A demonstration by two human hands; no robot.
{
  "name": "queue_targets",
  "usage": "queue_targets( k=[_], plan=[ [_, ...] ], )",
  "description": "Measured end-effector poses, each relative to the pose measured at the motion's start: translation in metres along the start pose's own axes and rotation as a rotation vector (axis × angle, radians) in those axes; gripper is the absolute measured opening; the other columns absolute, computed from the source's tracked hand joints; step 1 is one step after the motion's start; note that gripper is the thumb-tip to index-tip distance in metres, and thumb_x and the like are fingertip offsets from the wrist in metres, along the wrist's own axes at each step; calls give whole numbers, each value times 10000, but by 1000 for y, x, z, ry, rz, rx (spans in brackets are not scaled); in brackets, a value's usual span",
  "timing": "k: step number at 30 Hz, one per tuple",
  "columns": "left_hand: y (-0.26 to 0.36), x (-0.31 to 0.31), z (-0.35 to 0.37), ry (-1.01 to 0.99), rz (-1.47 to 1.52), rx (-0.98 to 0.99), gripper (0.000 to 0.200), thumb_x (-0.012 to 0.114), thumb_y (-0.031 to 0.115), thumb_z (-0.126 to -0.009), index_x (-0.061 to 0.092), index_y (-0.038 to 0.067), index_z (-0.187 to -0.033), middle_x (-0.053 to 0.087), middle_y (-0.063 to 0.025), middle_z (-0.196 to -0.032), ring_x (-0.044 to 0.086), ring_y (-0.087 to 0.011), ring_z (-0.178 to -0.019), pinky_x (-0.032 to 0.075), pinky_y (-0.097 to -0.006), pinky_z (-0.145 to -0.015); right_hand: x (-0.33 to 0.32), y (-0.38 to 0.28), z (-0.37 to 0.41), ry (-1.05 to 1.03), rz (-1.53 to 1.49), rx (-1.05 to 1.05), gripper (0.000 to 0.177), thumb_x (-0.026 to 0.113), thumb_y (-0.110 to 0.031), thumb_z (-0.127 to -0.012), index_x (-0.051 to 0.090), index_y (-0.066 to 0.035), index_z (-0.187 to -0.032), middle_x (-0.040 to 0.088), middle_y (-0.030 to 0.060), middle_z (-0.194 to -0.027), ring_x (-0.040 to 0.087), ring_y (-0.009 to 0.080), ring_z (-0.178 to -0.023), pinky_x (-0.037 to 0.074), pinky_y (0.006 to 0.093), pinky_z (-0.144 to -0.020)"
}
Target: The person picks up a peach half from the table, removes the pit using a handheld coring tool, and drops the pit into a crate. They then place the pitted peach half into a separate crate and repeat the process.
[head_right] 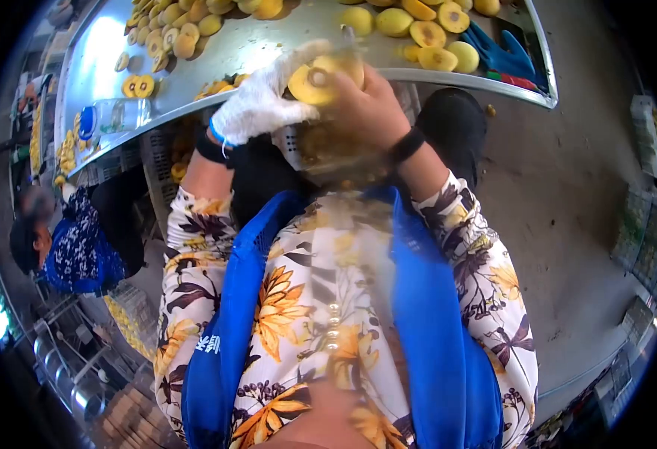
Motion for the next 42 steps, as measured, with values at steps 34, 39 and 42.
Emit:
queue_targets(
  k=[34,39,42],
  plan=[
    [-63,40,37,1023,918,-179,354,467,339,-940,570,1,-954,599,-106,-870,596,-182,-750,503,-280,-653,37,27,31,-35,933,-109,350,671,-245,-777,540,10,-978,600,246,-766,587,406,-735,471,408,-631],
    [-56,48,34,1066,704,-158,362,465,331,-947,582,-11,-961,598,-90,-886,586,-160,-768,501,-270,-699,32,38,34,-88,1037,-205,286,616,-213,-812,484,23,-907,586,256,-725,574,429,-718,454,466,-627],
    [-58,57,30,1072,669,-139,349,472,317,-947,587,-12,-970,599,-85,-890,579,-146,-777,494,-260,-710,30,37,34,-75,1039,-217,253,586,-182,-820,440,17,-872,571,262,-696,562,440,-698,439,499,-622]
  ],
)
Point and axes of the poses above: each hand's wrist, its own z-axis away from the middle knuckle, its own x-axis out of the palm, y = z × x, the point moved 1 cm from there along -z, towards the middle knuckle
